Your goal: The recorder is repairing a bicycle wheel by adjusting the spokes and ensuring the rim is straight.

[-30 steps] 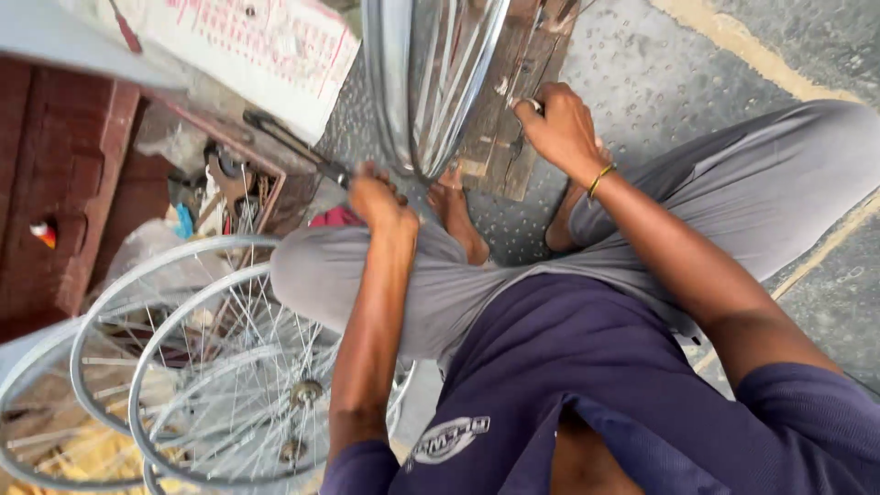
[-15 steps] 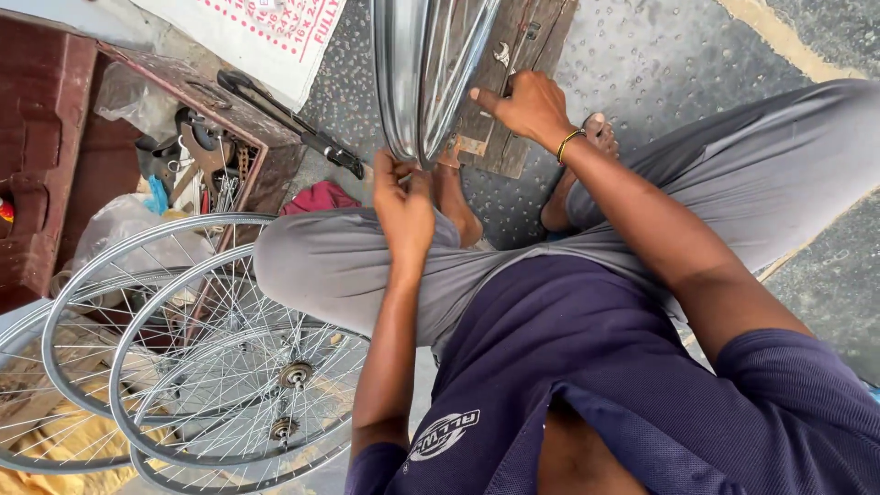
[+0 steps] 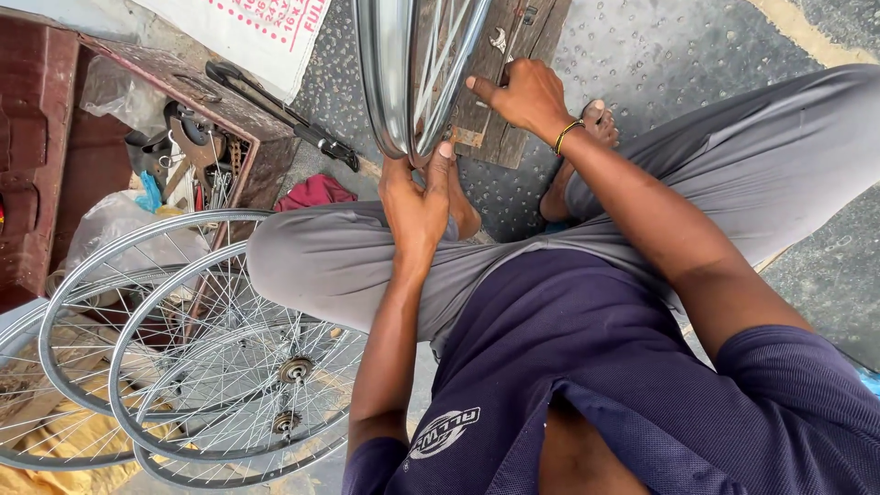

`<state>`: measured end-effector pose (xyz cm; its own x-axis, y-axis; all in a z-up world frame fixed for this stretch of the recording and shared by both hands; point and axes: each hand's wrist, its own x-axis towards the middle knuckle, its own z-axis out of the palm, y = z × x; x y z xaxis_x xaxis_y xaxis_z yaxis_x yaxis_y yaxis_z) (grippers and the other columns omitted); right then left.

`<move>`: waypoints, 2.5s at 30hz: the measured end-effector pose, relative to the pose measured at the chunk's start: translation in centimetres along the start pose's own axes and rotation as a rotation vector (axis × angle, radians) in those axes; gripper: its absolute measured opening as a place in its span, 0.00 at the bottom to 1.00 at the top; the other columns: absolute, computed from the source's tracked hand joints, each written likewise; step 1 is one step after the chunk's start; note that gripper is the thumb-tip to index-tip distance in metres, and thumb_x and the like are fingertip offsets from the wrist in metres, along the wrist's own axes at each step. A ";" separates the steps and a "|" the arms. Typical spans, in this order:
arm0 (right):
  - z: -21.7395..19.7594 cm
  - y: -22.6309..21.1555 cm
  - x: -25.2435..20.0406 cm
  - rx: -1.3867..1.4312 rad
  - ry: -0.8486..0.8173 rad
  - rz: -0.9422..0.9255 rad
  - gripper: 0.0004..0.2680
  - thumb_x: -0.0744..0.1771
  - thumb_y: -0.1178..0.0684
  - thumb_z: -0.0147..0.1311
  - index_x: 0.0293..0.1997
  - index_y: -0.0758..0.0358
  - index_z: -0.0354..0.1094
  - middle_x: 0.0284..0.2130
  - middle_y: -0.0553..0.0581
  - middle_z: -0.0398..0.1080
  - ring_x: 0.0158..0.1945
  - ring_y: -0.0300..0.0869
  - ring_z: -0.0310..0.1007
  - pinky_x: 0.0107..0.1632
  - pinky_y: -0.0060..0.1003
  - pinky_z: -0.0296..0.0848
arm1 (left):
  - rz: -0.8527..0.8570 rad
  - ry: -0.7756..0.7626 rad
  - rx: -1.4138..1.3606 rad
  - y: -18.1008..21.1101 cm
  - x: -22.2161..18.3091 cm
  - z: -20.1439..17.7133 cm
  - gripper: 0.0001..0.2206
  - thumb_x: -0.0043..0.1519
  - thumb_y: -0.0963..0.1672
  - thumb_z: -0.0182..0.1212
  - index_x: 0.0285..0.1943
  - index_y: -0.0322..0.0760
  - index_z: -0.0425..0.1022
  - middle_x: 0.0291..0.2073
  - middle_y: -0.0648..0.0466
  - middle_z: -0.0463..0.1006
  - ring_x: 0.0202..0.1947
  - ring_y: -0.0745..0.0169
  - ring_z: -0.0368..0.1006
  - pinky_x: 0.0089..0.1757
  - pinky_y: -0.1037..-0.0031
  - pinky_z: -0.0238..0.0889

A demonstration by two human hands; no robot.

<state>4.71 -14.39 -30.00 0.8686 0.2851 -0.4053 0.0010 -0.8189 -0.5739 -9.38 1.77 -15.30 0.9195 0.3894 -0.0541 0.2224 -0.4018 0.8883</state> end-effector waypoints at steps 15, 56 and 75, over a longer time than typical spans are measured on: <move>0.6 0.4 0.3 0.016 -0.056 0.041 0.28 0.65 0.27 0.59 0.18 0.69 0.69 0.13 0.64 0.66 0.18 0.52 0.71 0.22 0.51 0.66 | 0.069 0.126 0.117 2.9 0.0 -1.4 0.13 0.67 0.46 0.70 0.51 0.30 0.79 0.37 0.50 0.82 0.35 0.63 0.78 0.36 0.70 0.68; -3.3 -1.6 -4.5 -0.186 0.395 -0.348 0.21 0.63 0.38 0.65 0.36 0.76 0.74 0.38 0.74 0.72 0.41 0.60 0.73 0.35 0.50 0.73 | 0.095 0.108 0.173 1.7 -0.3 -2.1 0.14 0.65 0.45 0.70 0.55 0.28 0.79 0.38 0.48 0.80 0.36 0.61 0.75 0.41 0.71 0.70; -19.5 -15.9 -6.0 0.600 0.085 -1.222 0.20 0.65 0.53 0.60 0.62 0.76 0.64 0.46 0.66 0.69 0.55 0.58 0.68 0.62 0.54 0.64 | 0.302 0.258 -0.454 10.2 5.4 -2.5 0.12 0.68 0.45 0.64 0.51 0.30 0.71 0.39 0.57 0.75 0.39 0.74 0.69 0.43 0.82 0.63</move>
<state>9.17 -12.72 -4.58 0.4968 0.6161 0.6112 0.5895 0.2773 -0.7587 -3.00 1.87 -5.39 0.7995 0.5243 0.2929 -0.2493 -0.1540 0.9561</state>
